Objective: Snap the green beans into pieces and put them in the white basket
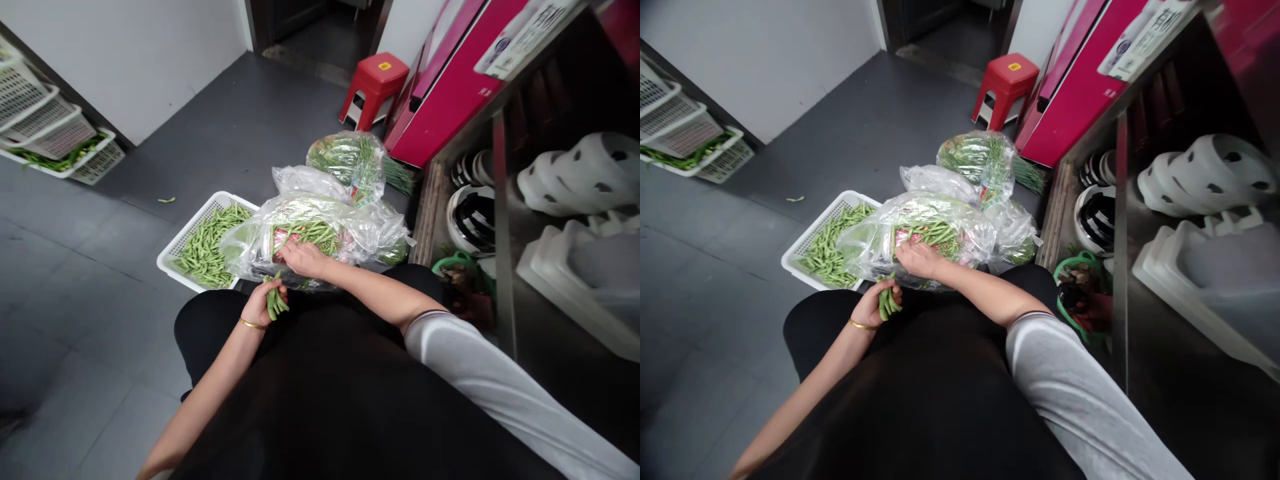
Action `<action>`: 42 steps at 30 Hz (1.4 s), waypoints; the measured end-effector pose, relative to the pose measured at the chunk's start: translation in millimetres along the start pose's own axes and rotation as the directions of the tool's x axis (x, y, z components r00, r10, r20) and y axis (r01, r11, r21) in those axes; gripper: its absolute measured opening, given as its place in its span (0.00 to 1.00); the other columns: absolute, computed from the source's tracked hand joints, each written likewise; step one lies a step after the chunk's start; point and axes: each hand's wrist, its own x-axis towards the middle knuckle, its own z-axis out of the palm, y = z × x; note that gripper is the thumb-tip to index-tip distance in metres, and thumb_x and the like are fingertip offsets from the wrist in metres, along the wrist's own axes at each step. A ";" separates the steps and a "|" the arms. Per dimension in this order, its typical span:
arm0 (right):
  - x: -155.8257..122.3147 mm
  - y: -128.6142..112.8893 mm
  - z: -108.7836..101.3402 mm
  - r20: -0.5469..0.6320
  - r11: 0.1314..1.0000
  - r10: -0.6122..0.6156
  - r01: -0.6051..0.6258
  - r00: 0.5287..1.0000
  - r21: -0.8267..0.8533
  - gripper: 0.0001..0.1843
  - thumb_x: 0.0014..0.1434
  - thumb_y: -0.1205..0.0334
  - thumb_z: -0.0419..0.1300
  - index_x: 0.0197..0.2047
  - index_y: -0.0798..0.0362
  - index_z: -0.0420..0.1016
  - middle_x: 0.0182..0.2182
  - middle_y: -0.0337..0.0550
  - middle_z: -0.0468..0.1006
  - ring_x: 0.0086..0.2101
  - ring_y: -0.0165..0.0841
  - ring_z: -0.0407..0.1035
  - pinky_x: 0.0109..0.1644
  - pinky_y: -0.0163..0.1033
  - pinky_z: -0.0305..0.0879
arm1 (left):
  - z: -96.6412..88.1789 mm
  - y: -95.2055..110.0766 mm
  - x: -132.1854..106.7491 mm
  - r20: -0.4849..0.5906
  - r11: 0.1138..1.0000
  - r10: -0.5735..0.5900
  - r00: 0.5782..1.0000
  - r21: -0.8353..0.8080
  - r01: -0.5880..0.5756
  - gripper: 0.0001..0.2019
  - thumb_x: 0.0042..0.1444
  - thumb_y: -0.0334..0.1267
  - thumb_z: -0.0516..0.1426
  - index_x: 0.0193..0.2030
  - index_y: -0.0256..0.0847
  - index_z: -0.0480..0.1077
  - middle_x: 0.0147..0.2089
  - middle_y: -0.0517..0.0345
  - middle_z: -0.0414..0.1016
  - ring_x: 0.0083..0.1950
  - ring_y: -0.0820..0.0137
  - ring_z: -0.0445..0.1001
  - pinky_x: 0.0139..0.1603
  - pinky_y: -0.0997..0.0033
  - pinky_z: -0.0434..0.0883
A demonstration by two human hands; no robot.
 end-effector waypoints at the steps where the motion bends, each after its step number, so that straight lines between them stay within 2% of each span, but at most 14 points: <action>1: -14.7 -3.0 -7.2 -0.119 0.999 0.009 -0.005 0.993 0.039 0.13 0.64 0.66 0.45 0.45 0.61 0.67 0.39 0.55 0.73 0.36 0.38 0.69 0.37 0.42 0.65 | 2.4 -1.4 1.2 -0.031 1.000 -0.016 0.999 0.001 0.016 0.07 0.45 0.31 0.61 0.27 0.36 0.65 0.23 0.57 0.72 0.19 0.76 0.66 0.19 0.77 0.66; 4: -65.3 -15.9 -15.3 -0.390 0.972 0.035 0.059 0.920 0.227 0.10 0.64 0.63 0.47 0.39 0.58 0.67 0.32 0.48 0.73 0.34 0.34 0.69 0.39 0.38 0.65 | 16.5 -6.3 2.4 0.003 0.997 0.080 0.997 -0.014 -0.080 0.08 0.45 0.33 0.62 0.31 0.34 0.68 0.27 0.53 0.75 0.22 0.74 0.71 0.23 0.76 0.69; 8: -119.1 -26.3 -2.2 -0.515 0.939 0.069 0.119 0.855 0.324 0.10 0.65 0.62 0.49 0.40 0.57 0.68 0.30 0.45 0.75 0.31 0.30 0.70 0.37 0.34 0.66 | 40.6 -13.1 -0.5 0.105 0.969 0.212 0.972 0.102 -0.223 0.13 0.41 0.38 0.66 0.29 0.33 0.69 0.23 0.56 0.74 0.21 0.72 0.71 0.24 0.73 0.70; 13: -141.7 -23.5 2.6 -0.129 0.956 0.228 -0.196 0.965 0.216 0.14 0.65 0.62 0.48 0.36 0.59 0.72 0.31 0.52 0.77 0.32 0.34 0.72 0.37 0.36 0.66 | 57.0 -24.3 -4.7 0.058 0.827 0.496 0.866 0.273 -0.492 0.16 0.38 0.37 0.68 0.29 0.37 0.65 0.25 0.59 0.75 0.22 0.74 0.70 0.26 0.75 0.68; 16: -139.0 -25.0 0.0 0.057 0.890 0.226 -0.230 0.972 0.393 0.13 0.62 0.62 0.51 0.29 0.57 0.70 0.27 0.49 0.76 0.29 0.33 0.71 0.35 0.35 0.66 | 57.5 -28.3 -9.5 0.085 0.731 0.595 0.800 0.358 -0.581 0.15 0.39 0.36 0.67 0.29 0.38 0.63 0.24 0.61 0.74 0.23 0.76 0.68 0.26 0.77 0.67; 18: -134.6 -26.1 -4.6 0.064 0.693 0.255 -0.228 0.965 0.684 0.15 0.62 0.57 0.51 0.27 0.56 0.67 0.21 0.43 0.73 0.24 0.30 0.69 0.30 0.34 0.65 | 55.9 -28.6 -14.4 0.078 0.706 0.629 0.774 0.361 -0.610 0.14 0.41 0.35 0.66 0.29 0.38 0.63 0.24 0.62 0.73 0.22 0.77 0.67 0.25 0.78 0.65; 20: -130.2 -24.6 -13.9 0.014 0.335 0.370 -0.147 0.929 0.931 0.19 0.63 0.50 0.47 0.28 0.54 0.65 0.16 0.37 0.69 0.18 0.27 0.65 0.24 0.31 0.63 | 53.9 -27.7 -20.4 0.056 0.723 0.633 0.772 0.313 -0.615 0.13 0.42 0.34 0.64 0.30 0.39 0.62 0.23 0.63 0.72 0.22 0.77 0.67 0.24 0.78 0.64; 23: -127.2 -15.9 -34.3 -0.078 -0.053 0.521 0.124 0.850 0.991 0.25 0.62 0.41 0.44 0.32 0.54 0.65 0.17 0.36 0.69 0.18 0.26 0.65 0.22 0.31 0.62 | 51.3 -25.9 -29.8 0.075 0.787 0.576 0.814 0.219 -0.577 0.13 0.42 0.32 0.63 0.29 0.39 0.60 0.22 0.64 0.69 0.21 0.78 0.66 0.24 0.79 0.64; 25: -128.5 -8.4 -45.0 -0.038 -0.122 0.308 0.079 0.951 0.989 0.24 0.59 0.41 0.50 0.31 0.56 0.68 0.20 0.39 0.73 0.21 0.28 0.68 0.25 0.32 0.65 | 49.6 -24.2 -35.5 0.162 0.822 0.520 0.839 0.171 -0.543 0.13 0.42 0.33 0.62 0.28 0.40 0.58 0.20 0.65 0.67 0.20 0.77 0.65 0.22 0.78 0.63; 26: -129.8 -5.2 -47.8 0.039 -0.099 0.106 -0.028 0.994 0.995 0.23 0.57 0.42 0.54 0.30 0.58 0.69 0.20 0.41 0.74 0.21 0.28 0.69 0.25 0.32 0.66 | 48.6 -23.2 -37.9 0.224 0.835 0.492 0.841 0.153 -0.529 0.13 0.42 0.33 0.61 0.27 0.40 0.57 0.20 0.65 0.66 0.20 0.77 0.64 0.21 0.78 0.62; 29: -133.4 -1.2 -45.8 0.272 0.052 -0.252 -0.268 0.929 0.962 0.23 0.53 0.45 0.60 0.27 0.61 0.71 0.18 0.41 0.73 0.19 0.28 0.69 0.24 0.31 0.65 | 45.6 -19.7 -42.0 0.375 0.860 0.429 0.821 0.109 -0.499 0.12 0.41 0.34 0.60 0.28 0.40 0.59 0.18 0.65 0.63 0.19 0.75 0.63 0.19 0.77 0.61; 35: -130.2 -7.0 -37.4 0.205 -0.051 -0.194 -0.219 0.959 0.974 0.23 0.56 0.43 0.56 0.27 0.59 0.67 0.13 0.33 0.67 0.16 0.25 0.66 0.21 0.29 0.61 | 38.3 -12.7 -38.5 0.348 0.902 0.330 0.878 0.158 -0.402 0.19 0.42 0.34 0.60 0.44 0.35 0.68 0.25 0.60 0.70 0.22 0.76 0.66 0.21 0.77 0.63; 38: -127.0 -5.6 -39.6 0.313 0.067 -0.249 -0.306 0.917 0.950 0.23 0.57 0.44 0.55 0.25 0.57 0.65 0.10 0.30 0.63 0.13 0.24 0.61 0.18 0.28 0.58 | 35.9 -11.1 -38.5 0.387 0.912 0.172 0.906 0.284 -0.295 0.16 0.46 0.36 0.62 0.42 0.33 0.70 0.22 0.61 0.68 0.21 0.76 0.66 0.22 0.77 0.63; 42: -118.6 -12.9 -36.7 0.275 0.278 0.022 -0.270 0.961 0.922 0.19 0.59 0.49 0.54 0.25 0.56 0.66 0.11 0.32 0.65 0.13 0.24 0.62 0.19 0.28 0.57 | 39.4 -15.2 -40.4 0.446 0.867 0.083 0.891 0.408 -0.286 0.15 0.43 0.38 0.66 0.36 0.34 0.70 0.23 0.60 0.69 0.21 0.76 0.66 0.21 0.77 0.64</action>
